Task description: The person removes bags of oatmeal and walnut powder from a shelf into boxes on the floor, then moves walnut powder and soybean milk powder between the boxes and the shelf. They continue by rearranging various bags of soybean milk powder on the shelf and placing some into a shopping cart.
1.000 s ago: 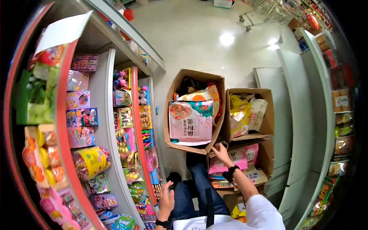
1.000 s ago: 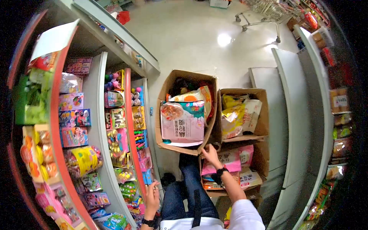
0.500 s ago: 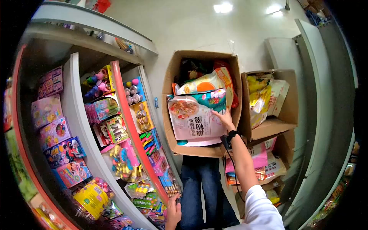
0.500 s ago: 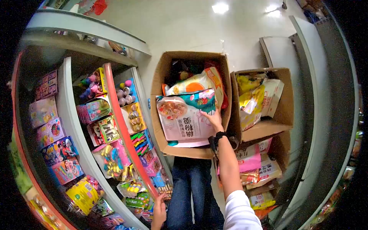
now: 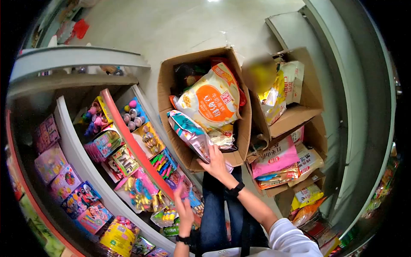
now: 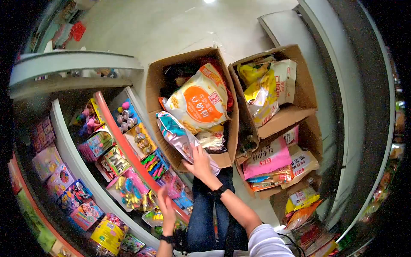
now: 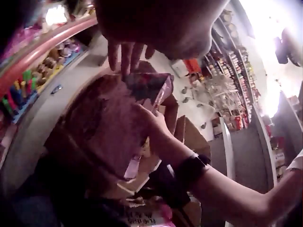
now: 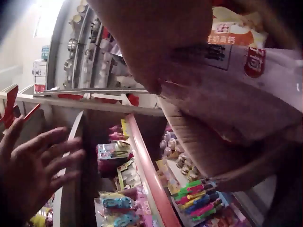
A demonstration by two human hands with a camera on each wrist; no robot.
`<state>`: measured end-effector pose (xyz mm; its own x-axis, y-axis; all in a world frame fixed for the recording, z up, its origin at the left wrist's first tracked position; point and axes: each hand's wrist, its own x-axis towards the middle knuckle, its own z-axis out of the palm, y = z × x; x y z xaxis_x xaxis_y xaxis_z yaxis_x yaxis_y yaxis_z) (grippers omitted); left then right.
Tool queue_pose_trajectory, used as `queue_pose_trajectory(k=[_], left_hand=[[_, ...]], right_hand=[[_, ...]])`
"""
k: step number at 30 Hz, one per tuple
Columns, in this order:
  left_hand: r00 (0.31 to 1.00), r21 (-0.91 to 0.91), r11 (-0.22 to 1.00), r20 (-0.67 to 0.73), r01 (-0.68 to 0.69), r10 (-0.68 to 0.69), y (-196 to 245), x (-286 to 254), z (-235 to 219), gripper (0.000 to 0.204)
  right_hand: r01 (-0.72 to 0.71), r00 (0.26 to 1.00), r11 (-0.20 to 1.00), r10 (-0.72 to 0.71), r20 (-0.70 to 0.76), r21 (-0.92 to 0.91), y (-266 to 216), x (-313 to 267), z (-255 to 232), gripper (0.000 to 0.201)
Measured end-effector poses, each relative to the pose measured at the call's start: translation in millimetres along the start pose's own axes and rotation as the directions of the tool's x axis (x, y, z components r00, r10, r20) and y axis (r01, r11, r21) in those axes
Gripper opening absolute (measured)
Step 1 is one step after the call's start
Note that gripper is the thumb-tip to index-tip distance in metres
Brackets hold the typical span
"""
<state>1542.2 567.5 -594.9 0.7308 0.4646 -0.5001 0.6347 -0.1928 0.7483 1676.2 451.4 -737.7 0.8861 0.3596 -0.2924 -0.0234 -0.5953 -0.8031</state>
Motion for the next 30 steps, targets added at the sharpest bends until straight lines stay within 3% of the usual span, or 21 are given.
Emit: queue_pose_trajectory(k=[2,4,6,7,8,10,11,12,13,14,16,18,19,22,23,26,27,28,29,30], left_hand=[[0.97,0.179,0.966,-0.126,-0.185,0.209,41.5,58.6,21.1,0.052],[0.873,0.407,0.826,-0.12,-0.391,0.472,64.1,115.3,40.6,0.06],[0.775,0.663,0.543,0.09,-0.516,0.626,82.5,169.6,54.3,0.063],[0.769,0.693,0.477,0.179,-0.541,0.614,82.1,192.5,59.7,0.057],[0.764,0.718,0.409,0.265,-0.564,0.588,74.1,212.9,63.1,0.052],[0.759,0.764,0.276,0.39,-0.583,0.522,61.8,230.1,61.8,0.044],[0.763,0.788,0.213,0.429,-0.578,0.483,56.4,231.8,58.5,0.041],[0.769,0.807,0.15,0.462,-0.571,0.441,50.9,232.4,56.0,0.039],[0.733,0.777,0.15,0.485,-0.612,0.476,45.1,231.6,53.5,0.037],[0.755,0.787,0.146,0.497,-0.6,0.427,39.8,229.9,50.1,0.036],[0.797,0.809,0.142,0.502,-0.57,0.337,34.0,230.4,46.8,0.035],[0.813,0.812,0.181,0.483,-0.555,0.326,32.1,233.2,42.7,0.031],[0.821,0.814,0.198,0.474,-0.547,0.317,30.1,234.9,38.9,0.029],[0.765,0.761,0.216,0.5,-0.612,0.406,22.9,240.6,20.1,0.024],[0.759,0.748,0.234,0.501,-0.621,0.415,22.1,243.4,15.2,0.023],[0.741,0.698,0.294,0.511,-0.653,0.435,22.9,243.0,4.2,0.018],[0.726,0.683,0.297,0.505,-0.667,0.467,25.7,243.0,6.0,0.017],[0.764,0.665,0.389,0.481,-0.638,0.43,31.3,241.6,9.4,0.02],[0.798,0.64,0.478,0.46,-0.602,0.389,38.3,239.0,12.8,0.024],[0.827,0.608,0.563,0.443,-0.56,0.346,43.8,237.1,15.7,0.028]], right_hand=[[0.051,0.998,0.997,-0.053,0.029,0.053,-12.3,2.6,-11.0,0.073],[0.074,0.969,0.966,-0.129,0.213,0.247,-16.4,2.0,-15.3,0.069],[0.275,0.881,0.884,-0.389,0.268,0.377,-14.3,-4.5,4.6,0.061],[0.27,0.873,0.855,-0.411,0.262,0.443,-16.4,-8.9,16.3,0.049],[0.262,0.896,0.865,-0.383,0.225,0.428,-21.1,-12.4,13.5,0.039],[0.041,0.899,0.922,-0.203,0.388,0.385,-13.9,17.3,-7.9,0.034],[-0.043,0.991,0.927,-0.009,0.136,0.373,3.0,30.0,-8.1,0.034],[-0.13,0.974,0.915,0.191,-0.125,0.381,26.4,42.3,-8.3,0.035],[-0.156,0.908,0.984,0.178,-0.38,0.088,51.4,59.9,-21.6,0.039],[-0.286,0.866,0.958,0.247,-0.434,-0.027,77.3,75.6,-33.7,0.045],[-0.446,0.846,0.886,0.372,-0.381,-0.126,117.2,97.2,-48.8,0.048],[-0.518,0.855,0.804,0.498,-0.146,-0.291,152.2,114.7,-48.5,0.047],[-0.493,0.868,0.786,0.475,-0.147,-0.373,162.7,118.3,-40.6,0.036],[-0.421,0.887,0.727,0.456,-0.077,-0.542,182.5,134.1,-27.4,0.025],[-0.433,0.879,0.713,0.469,-0.084,-0.552,180.5,138.0,-27.5,0.01],[-0.227,0.961,0.813,0.277,0.013,-0.536,163.6,130.5,-19.3,0.008],[-0.175,0.985,0.812,0.147,-0.095,-0.557,144.0,121.3,-16.2,0.016],[-0.063,0.998,0.858,0.049,-0.041,-0.51,124.5,110.2,-17.3,0.016],[-0.046,0.999,0.885,0.036,-0.031,-0.462,93.4,96.3,-22.3,0.02],[-0.052,0.992,0.913,0.095,0.087,-0.404,64.2,81.3,-27.5,0.02]])
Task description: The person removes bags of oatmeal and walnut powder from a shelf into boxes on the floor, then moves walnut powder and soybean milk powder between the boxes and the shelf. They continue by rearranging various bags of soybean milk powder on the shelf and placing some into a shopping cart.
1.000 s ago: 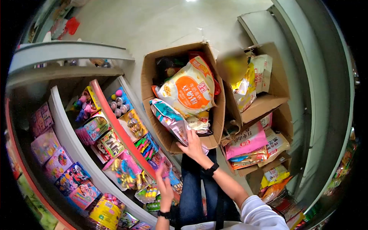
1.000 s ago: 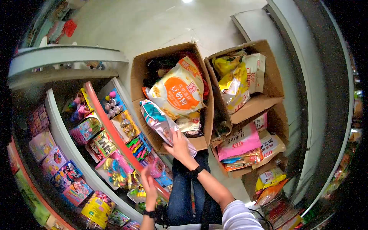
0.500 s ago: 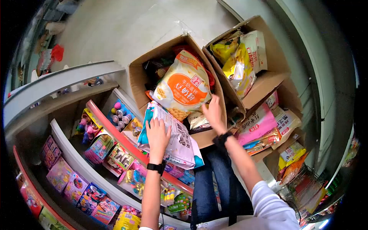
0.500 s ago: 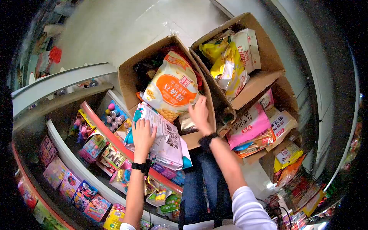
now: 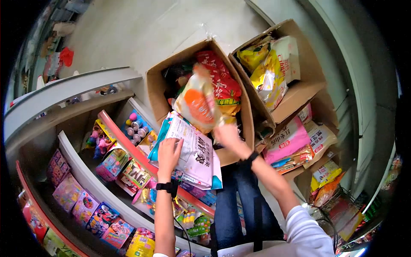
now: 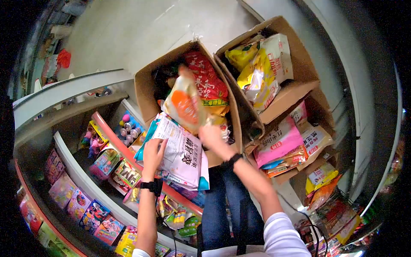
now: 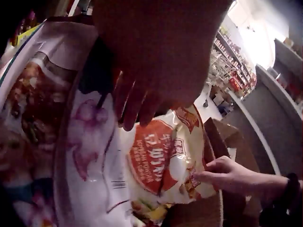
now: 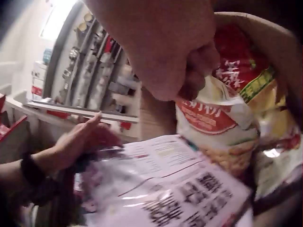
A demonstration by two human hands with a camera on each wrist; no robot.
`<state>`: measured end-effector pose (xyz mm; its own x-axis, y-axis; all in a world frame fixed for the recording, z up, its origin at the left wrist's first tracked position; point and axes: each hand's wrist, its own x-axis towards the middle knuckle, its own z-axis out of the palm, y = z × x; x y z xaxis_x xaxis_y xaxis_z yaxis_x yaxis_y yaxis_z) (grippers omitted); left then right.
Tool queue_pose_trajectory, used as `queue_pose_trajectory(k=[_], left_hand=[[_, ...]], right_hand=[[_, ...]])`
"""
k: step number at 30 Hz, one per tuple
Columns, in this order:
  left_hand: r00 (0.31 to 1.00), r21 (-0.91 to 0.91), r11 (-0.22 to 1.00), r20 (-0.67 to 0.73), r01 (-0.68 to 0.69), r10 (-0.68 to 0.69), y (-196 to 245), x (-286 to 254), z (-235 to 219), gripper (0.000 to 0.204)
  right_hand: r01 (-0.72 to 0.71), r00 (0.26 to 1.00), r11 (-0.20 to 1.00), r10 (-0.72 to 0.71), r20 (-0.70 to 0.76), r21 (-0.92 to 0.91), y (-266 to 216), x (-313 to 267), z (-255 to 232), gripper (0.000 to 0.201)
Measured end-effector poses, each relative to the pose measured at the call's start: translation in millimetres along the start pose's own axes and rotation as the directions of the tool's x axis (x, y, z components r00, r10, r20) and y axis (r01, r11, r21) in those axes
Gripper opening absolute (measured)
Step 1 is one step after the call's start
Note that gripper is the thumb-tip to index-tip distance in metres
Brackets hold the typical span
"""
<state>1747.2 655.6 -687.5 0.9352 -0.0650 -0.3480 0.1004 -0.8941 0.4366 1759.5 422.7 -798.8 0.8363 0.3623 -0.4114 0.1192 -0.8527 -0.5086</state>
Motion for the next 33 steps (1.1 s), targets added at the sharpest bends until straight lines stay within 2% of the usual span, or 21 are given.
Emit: queue_pose_trajectory(k=[2,3,4,5,6,7,10,11,12,14,15,18,19,22,26,27,28,30,31,32,33], left_hand=[[0.982,-0.295,0.937,0.072,0.19,-0.176,-0.4,0.5,5.6,0.035],[0.959,-0.425,0.86,0.132,0.283,-0.251,0.5,0.8,7.8,0.038],[0.912,-0.341,0.855,0.265,0.392,-0.312,13.5,1.9,-4.2,0.041],[0.841,-0.24,0.84,0.389,0.486,-0.376,34.1,2.1,-27.2,0.045],[0.749,-0.123,0.818,0.497,0.562,-0.439,46.1,2.3,-40.6,0.049],[0.862,-0.32,0.822,0.363,0.471,-0.353,41.9,-11.6,-37.3,0.054],[0.826,-0.403,0.724,0.342,0.56,-0.449,10.8,-35.4,-24.9,0.055],[0.794,-0.35,0.726,0.411,0.592,-0.449,-5.8,-43.2,-8.9,0.053],[0.749,-0.308,0.717,0.497,0.625,-0.439,10.3,-41.9,-16.4,0.051],[0.832,-0.474,0.709,0.467,0.522,-0.3,-6.9,-53.5,25.2,0.05],[0.777,-0.399,0.729,0.561,0.557,-0.287,-8.3,-57.6,30.7,0.049],[0.783,-0.377,0.734,0.527,0.565,-0.332,-4.8,-63.3,49.0,0.052],[0.839,-0.478,0.715,0.459,0.511,-0.292,-9.5,-68.2,62.3,0.052],[0.769,-0.349,0.735,0.532,0.581,-0.355,4.3,-68.7,46.9,0.052],[0.797,-0.525,0.618,0.514,0.585,-0.318,44.9,-84.0,14.6,0.049],[0.833,-0.486,0.702,0.47,0.521,-0.293,55.9,-87.4,4.0,0.046],[0.748,-0.43,0.671,0.597,0.605,-0.292,67.4,-94.1,-11.1,0.045],[0.911,-0.568,0.717,0.323,0.404,-0.257,78.9,-121.6,-8.7,0.044],[0.911,-0.634,0.656,0.314,0.41,-0.266,83.3,-133.4,-13.3,0.043],[0.835,-0.634,0.545,0.447,0.549,-0.321,92.4,-140.8,-30.1,0.044],[0.844,-0.689,0.49,0.399,0.534,-0.359,106.3,-148.0,-43.7,0.045]], right_hand=[[0.135,0.982,0.98,-0.152,0.113,0.148,-37.2,-40.4,-0.2,0.018],[0.153,0.958,0.976,-0.185,0.218,0.155,-69.7,-57.8,-29.4,0.016],[0.16,0.977,0.95,-0.19,0.091,0.266,-95.3,-76.5,-34.1,0.015],[0.288,0.956,0.932,-0.293,-0.01,0.221,-112.9,-84.0,-54.2,0.014],[0.274,0.958,0.837,-0.282,-0.057,0.473,-124.8,-88.4,-43.4,0.014],[0.324,0.938,0.838,-0.343,-0.038,0.439,-133.4,-91.1,-33.1,0.014],[0.348,0.919,0.845,-0.394,0.033,0.405,-149.2,-83.9,-29.1,0.013],[0.334,0.921,0.853,-0.387,0.055,0.401,-150.2,-80.2,-28.7,0.014],[0.356,0.908,0.857,-0.411,0.077,0.372,-147.1,-78.6,-25.1,0.014],[0.398,0.88,0.862,-0.456,0.133,0.315,-134.1,-80.7,-20.5,0.015],[0.426,0.892,0.856,-0.452,0.022,0.293,-128.1,-88.3,-21.5,0.014],[0.4,0.848,0.879,-0.463,0.26,0.26,-114.9,-105.3,-13.7,0.011],[0.38,0.863,0.892,-0.438,0.253,0.246,-114.2,-108.9,-10.4,0.009],[0.374,0.871,0.895,-0.429,0.239,0.244,-114.6,-116.1,-15.9,0.01],[0.305,0.912,0.89,-0.376,0.164,0.34,-115.6,-146.7,-45.9,0.012],[0.281,0.923,0.877,-0.359,0.141,0.389,-116.3,-160.3,-54.7,0.014],[0.261,0.932,0.861,-0.343,0.119,0.437,-115.8,-173.5,-64.8,0.017],[0.278,0.92,0.839,-0.372,0.121,0.467,-116.6,-198.5,-101.4,0.028],[0.29,0.914,0.828,-0.389,0.118,0.48,-114.5,-211.0,-114.6,0.033],[0.284,0.936,0.844,-0.347,0.058,0.455,-111.7,-230.1,-117.5,0.043],[0.242,0.946,0.864,-0.311,0.089,0.442,-105.5,-247.3,-121.9,0.047]])
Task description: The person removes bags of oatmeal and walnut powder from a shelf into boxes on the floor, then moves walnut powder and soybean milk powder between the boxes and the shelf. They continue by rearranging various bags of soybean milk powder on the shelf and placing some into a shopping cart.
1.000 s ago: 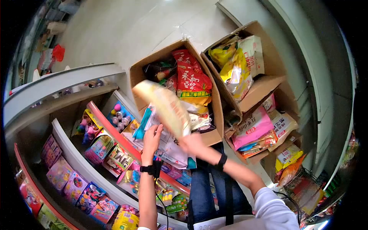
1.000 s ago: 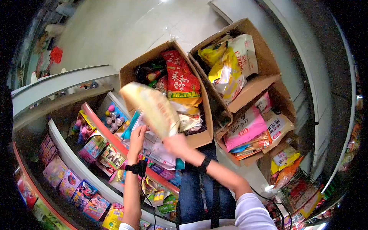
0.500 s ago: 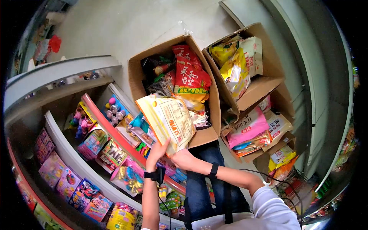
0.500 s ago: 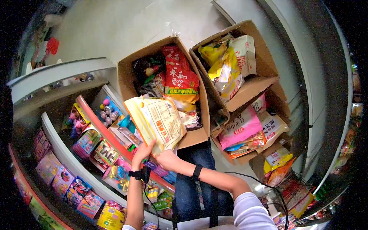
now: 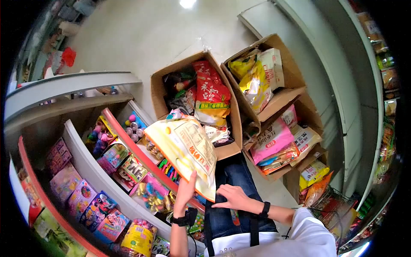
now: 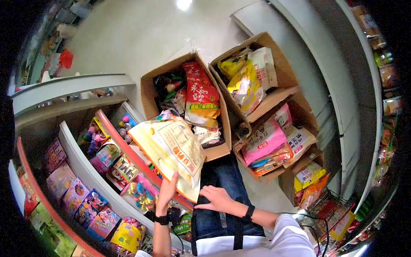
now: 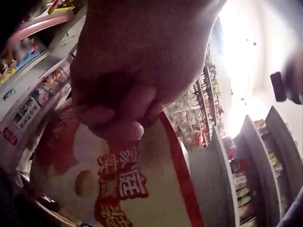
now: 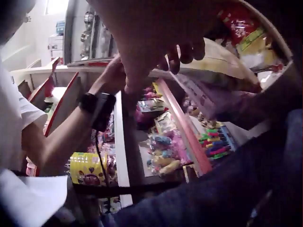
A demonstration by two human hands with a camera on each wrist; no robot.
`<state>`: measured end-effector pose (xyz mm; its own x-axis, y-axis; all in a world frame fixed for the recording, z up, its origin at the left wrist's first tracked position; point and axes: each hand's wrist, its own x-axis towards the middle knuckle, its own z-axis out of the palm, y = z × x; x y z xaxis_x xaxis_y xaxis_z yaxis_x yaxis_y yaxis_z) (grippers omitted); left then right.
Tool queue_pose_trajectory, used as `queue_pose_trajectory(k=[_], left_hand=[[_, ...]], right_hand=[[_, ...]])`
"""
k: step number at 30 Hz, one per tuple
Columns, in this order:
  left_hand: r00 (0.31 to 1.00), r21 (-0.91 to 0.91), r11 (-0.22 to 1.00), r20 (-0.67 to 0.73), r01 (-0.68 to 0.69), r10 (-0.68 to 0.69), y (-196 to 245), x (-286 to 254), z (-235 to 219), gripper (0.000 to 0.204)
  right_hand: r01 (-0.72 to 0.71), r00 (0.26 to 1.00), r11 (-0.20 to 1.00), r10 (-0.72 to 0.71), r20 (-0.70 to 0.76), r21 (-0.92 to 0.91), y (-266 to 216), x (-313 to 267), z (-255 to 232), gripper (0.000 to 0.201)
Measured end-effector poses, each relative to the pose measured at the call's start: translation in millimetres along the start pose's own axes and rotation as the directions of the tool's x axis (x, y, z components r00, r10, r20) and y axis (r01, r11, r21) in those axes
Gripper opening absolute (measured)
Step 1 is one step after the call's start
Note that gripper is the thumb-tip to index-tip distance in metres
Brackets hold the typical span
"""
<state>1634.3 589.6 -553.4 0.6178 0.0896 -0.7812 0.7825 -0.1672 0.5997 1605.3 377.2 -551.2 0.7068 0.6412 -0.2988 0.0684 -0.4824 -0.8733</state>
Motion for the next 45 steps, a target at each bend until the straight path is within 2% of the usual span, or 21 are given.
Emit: queue_pose_trajectory(k=[4,8,10,12,14,17,19,22,25,27,29,32,33,34,35,36,37,39,41,42,45], left_hand=[[0.989,-0.164,0.986,-0.146,-0.015,-0.009,28.6,-65.5,8.7,0.049],[0.968,-0.29,0.955,-0.249,-0.057,-0.018,46.3,-145.1,35.6,0.047],[0.942,-0.366,0.915,-0.334,-0.168,0.039,28.9,-178.5,56.5,0.045],[0.931,-0.485,0.873,-0.339,-0.052,-0.133,56.9,-228.5,76.9,0.043],[0.908,-0.538,0.829,-0.408,-0.155,-0.094,53.6,-266.2,103.5,0.043],[0.855,-0.633,0.732,-0.499,-0.251,-0.139,50.0,-321.0,140.8,0.046],[0.851,-0.644,0.697,-0.516,-0.315,-0.093,48.5,-353.3,159.3,0.051],[0.836,-0.636,0.661,-0.548,-0.398,-0.023,43.3,-397.4,187.2,0.056],[0.756,-0.598,0.627,-0.654,-0.499,-0.021,56.0,-439.9,206.9,0.057],[0.663,-0.548,0.565,-0.749,-0.617,-0.003,56.5,-462.7,205.1,0.057],[0.505,-0.446,0.507,-0.863,-0.738,-0.024,58.3,-487.3,205.4,0.054],[0.441,-0.394,0.525,-0.897,-0.754,-0.04,30.7,-529.5,197.9,0.049],[0.457,-0.434,0.511,-0.885,-0.742,-0.088,30.7,-546.3,198.1,0.049],[0.478,-0.363,0.448,-0.861,-0.817,0.173,25.1,-559.1,200.7,0.054],[0.438,-0.291,0.371,-0.797,-0.882,0.416,15.9,-575.8,204.1,0.061],[0.426,-0.19,0.483,-0.789,-0.854,0.443,11.0,-605.0,214.4,0.078],[0.338,-0.12,0.433,-0.816,-0.893,0.47,2.1,-629.1,225.5,0.076],[0.191,-0.071,0.325,-0.915,-0.943,0.355,-47.2,-669.3,248.3,0.074],[0.042,0.064,0.497,-0.979,-0.866,0.2,-107.1,-699.9,273.0,0.072],[-0.03,0.101,0.58,-0.991,-0.808,0.131,-139.5,-713.6,285.3,0.07],[-0.011,0.007,0.676,-1.0,-0.737,-0.003,-241.1,-734.3,323.3,0.055]], right_hand=[[-0.121,0.991,0.981,0.11,-0.08,-0.151,1.6,-56.3,-9.0,0.077],[-0.126,0.977,0.975,0.09,-0.192,-0.182,8.0,-79.8,-15.2,0.104],[-0.114,0.96,0.989,0.085,-0.266,-0.097,9.2,-80.8,-19.8,0.103],[-0.05,0.937,0.996,0.023,-0.35,-0.067,18.7,-86.9,-25.5,0.101],[0.015,0.91,0.995,-0.054,-0.41,-0.098,29.6,-96.2,-35.1,0.098],[0.215,0.931,0.956,-0.262,-0.255,-0.198,29.9,-115.1,-73.4,0.084],[0.421,0.892,0.902,-0.431,-0.136,-0.095,27.4,-132.0,-79.6,0.08],[0.523,0.852,0.85,-0.522,-0.042,0.062,11.3,-164.2,-83.5,0.074],[0.595,0.8,0.779,-0.598,-0.051,0.201,0.9,-190.8,-59.3,0.063],[0.571,0.811,0.786,-0.585,-0.016,0.236,-35.2,-214.5,-62.2,0.059],[0.546,0.809,0.784,-0.585,0.058,0.294,-60.9,-235.7,-56.6,0.058],[0.501,0.823,0.806,-0.556,0.114,0.315,-88.3,-261.1,-53.2,0.045],[0.478,0.826,0.824,-0.539,0.163,0.304,-97.8,-270.4,-51.6,0.041],[0.49,0.813,0.802,-0.561,0.152,0.342,-102.9,-279.5,-45.9,0.05],[0.464,0.818,0.819,-0.542,0.191,0.338,-119.0,-292.0,-51.1,0.052],[0.373,0.819,0.783,-0.53,0.22,0.498,-121.1,-302.1,-41.8,0.052],[0.256,0.817,0.73,-0.513,0.261,0.633,-122.6,-310.4,-32.1,0.052],[0.213,0.801,0.7,-0.524,0.288,0.681,-135.3,-334.0,-27.3,0.05],[0.084,0.843,0.75,-0.405,0.355,0.656,-161.4,-374.8,-32.2,0.048],[0.113,0.843,0.742,-0.424,0.331,0.661,-155.8,-386.1,-25.0,0.048],[0.197,0.869,0.738,-0.436,0.233,0.645,-149.6,-429.0,-12.7,0.051]])
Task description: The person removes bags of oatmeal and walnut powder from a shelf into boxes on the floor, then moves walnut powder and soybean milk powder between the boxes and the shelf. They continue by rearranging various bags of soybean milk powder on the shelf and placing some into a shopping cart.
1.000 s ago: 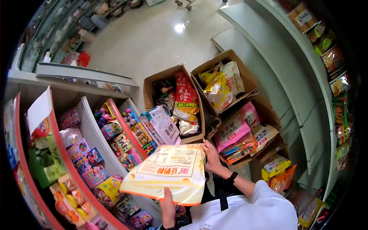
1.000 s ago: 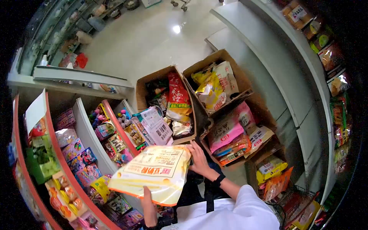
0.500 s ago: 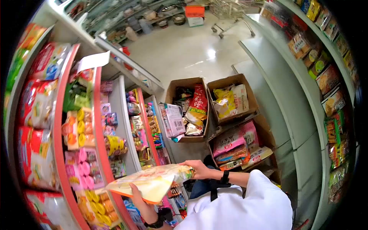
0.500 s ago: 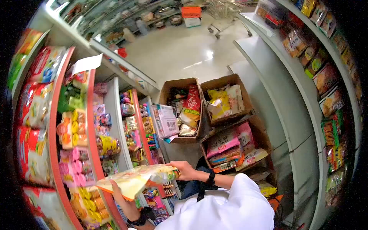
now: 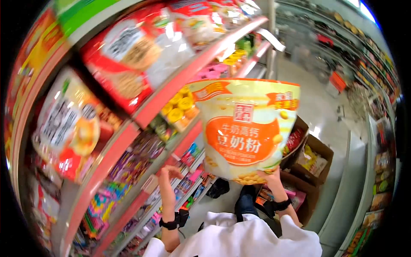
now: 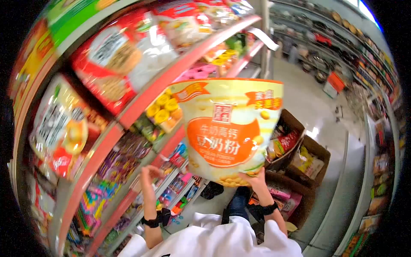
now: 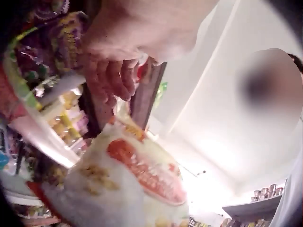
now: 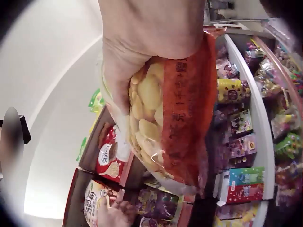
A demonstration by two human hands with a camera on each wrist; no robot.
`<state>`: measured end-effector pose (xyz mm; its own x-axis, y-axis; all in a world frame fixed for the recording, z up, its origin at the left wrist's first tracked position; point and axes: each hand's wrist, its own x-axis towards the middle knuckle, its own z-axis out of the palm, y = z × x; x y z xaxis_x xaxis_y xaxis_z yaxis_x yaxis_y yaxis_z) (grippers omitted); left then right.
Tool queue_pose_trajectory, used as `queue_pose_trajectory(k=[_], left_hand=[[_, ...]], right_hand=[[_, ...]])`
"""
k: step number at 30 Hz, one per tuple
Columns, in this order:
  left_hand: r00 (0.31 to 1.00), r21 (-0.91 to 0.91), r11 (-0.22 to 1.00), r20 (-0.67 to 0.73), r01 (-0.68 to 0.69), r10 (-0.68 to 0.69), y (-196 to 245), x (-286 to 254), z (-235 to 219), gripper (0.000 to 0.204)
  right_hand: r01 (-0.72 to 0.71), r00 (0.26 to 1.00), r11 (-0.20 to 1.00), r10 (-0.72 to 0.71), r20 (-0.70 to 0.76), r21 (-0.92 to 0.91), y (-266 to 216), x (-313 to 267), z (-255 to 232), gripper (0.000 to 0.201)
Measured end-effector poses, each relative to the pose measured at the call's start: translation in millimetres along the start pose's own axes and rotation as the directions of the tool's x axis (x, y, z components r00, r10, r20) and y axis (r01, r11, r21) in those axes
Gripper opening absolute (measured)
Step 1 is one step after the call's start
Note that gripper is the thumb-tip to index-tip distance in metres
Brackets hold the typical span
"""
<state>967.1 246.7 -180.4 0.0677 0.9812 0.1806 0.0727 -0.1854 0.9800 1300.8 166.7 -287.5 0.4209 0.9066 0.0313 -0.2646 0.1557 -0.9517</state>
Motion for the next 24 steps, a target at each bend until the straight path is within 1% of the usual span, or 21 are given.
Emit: queue_pose_trajectory(k=[1,2,3,4,5,6,7,8,9,11,12,13,14,16,17,18,20,21,24], left_hand=[[1.0,0.013,1.0,-0.004,0.008,-0.008,-16.4,-9.8,-10.7,0.052],[1.0,0.027,1.0,-0.001,0.016,-0.016,-32.5,-16.5,-15.1,0.049],[1.0,0.039,0.999,0.005,0.024,-0.024,-49.2,-20.2,-20.7,0.047],[0.999,0.058,0.998,0.047,-0.027,0.024,-70.0,-23.4,-27.0,0.045],[0.993,0.076,0.994,0.091,-0.079,0.072,-84.7,-27.9,-31.3,0.043],[0.983,0.095,0.987,0.139,-0.13,0.116,-98.7,-35.0,-36.0,0.042],[0.978,-0.005,1.0,0.207,-0.024,0.025,-80.4,-42.8,-40.5,0.043],[0.955,-0.094,0.991,0.288,0.095,-0.064,-58.3,-48.7,-40.6,0.045],[0.916,-0.178,0.96,0.377,0.216,-0.136,-43.9,-54.7,-42.2,0.048],[0.92,-0.113,0.984,0.382,0.141,-0.088,-33.8,-71.2,-46.8,0.054],[0.922,-0.079,0.992,0.381,0.098,-0.061,-25.3,-79.4,-49.2,0.058],[0.941,0.015,0.994,0.32,0.111,-0.11,-15.0,-95.4,-53.2,0.065],[0.955,-0.076,0.988,0.277,0.132,-0.107,-15.2,-104.0,-54.7,0.065],[0.98,-0.258,0.956,0.171,0.142,-0.099,-21.8,-122.1,-54.5,0.066],[0.99,-0.297,0.949,0.124,0.104,-0.07,-25.6,-130.6,-56.5,0.065],[0.995,-0.257,0.963,0.073,0.079,-0.063,-26.8,-139.9,-57.6,0.065],[0.997,-0.174,0.984,-0.056,0.043,-0.053,-30.6,-159.3,-63.9,0.065],[0.992,-0.207,0.978,-0.12,0.007,-0.032,-37.6,-169.0,-65.8,0.064],[0.973,-0.121,0.993,-0.229,0.005,-0.033,-19.6,-197.8,-75.3,0.062]], right_hand=[[0.068,0.997,0.997,-0.068,0.022,0.023,-2.8,-10.2,4.1,0.053],[0.1,0.995,0.994,-0.101,0.017,0.048,-17.6,-24.4,17.0,0.061],[0.081,0.996,0.992,-0.082,0.015,0.098,-14.2,-34.2,22.6,0.065],[0.063,0.998,0.987,-0.065,0.011,0.145,-9.3,-46.1,22.9,0.069],[0.0,1.0,0.985,0.001,-0.004,0.174,-6.7,-58.5,25.6,0.073],[0.014,1.0,0.987,-0.013,-0.007,0.158,5.4,-67.5,19.3,0.073],[-0.014,1.0,0.985,0.012,0.011,0.171,6.3,-77.7,20.6,0.073],[-0.047,0.999,0.982,0.044,0.023,0.185,4.4,-89.7,19.4,0.073],[-0.061,0.998,0.979,0.057,0.025,0.196,2.1,-101.4,25.2,0.072],[-0.083,0.996,0.97,0.078,0.032,0.228,-3.5,-121.6,39.3,0.071],[-0.067,0.997,0.973,0.057,0.051,0.222,-1.7,-128.8,42.5,0.07],[-0.053,0.996,0.975,0.037,0.079,0.216,2.2,-131.1,45.3,0.07],[-0.04,0.994,0.977,0.017,0.112,0.21,3.8,-131.9,48.0,0.07],[-0.12,0.987,0.969,0.094,0.128,0.217,-0.2,-131.0,49.7,0.072],[-0.165,0.98,0.962,0.136,0.146,0.215,-1.6,-131.3,51.8,0.073],[-0.219,0.968,0.954,0.185,0.171,0.207,-3.1,-131.1,52.5,0.075],[-0.173,0.973,0.955,0.128,0.191,0.241,2.1,-129.0,58.2,0.074],[-0.183,0.965,0.951,0.125,0.23,0.249,0.6,-128.1,63.8,0.074],[-0.219,0.929,0.944,0.125,0.348,0.246,8.9,-123.8,65.6,0.074]])
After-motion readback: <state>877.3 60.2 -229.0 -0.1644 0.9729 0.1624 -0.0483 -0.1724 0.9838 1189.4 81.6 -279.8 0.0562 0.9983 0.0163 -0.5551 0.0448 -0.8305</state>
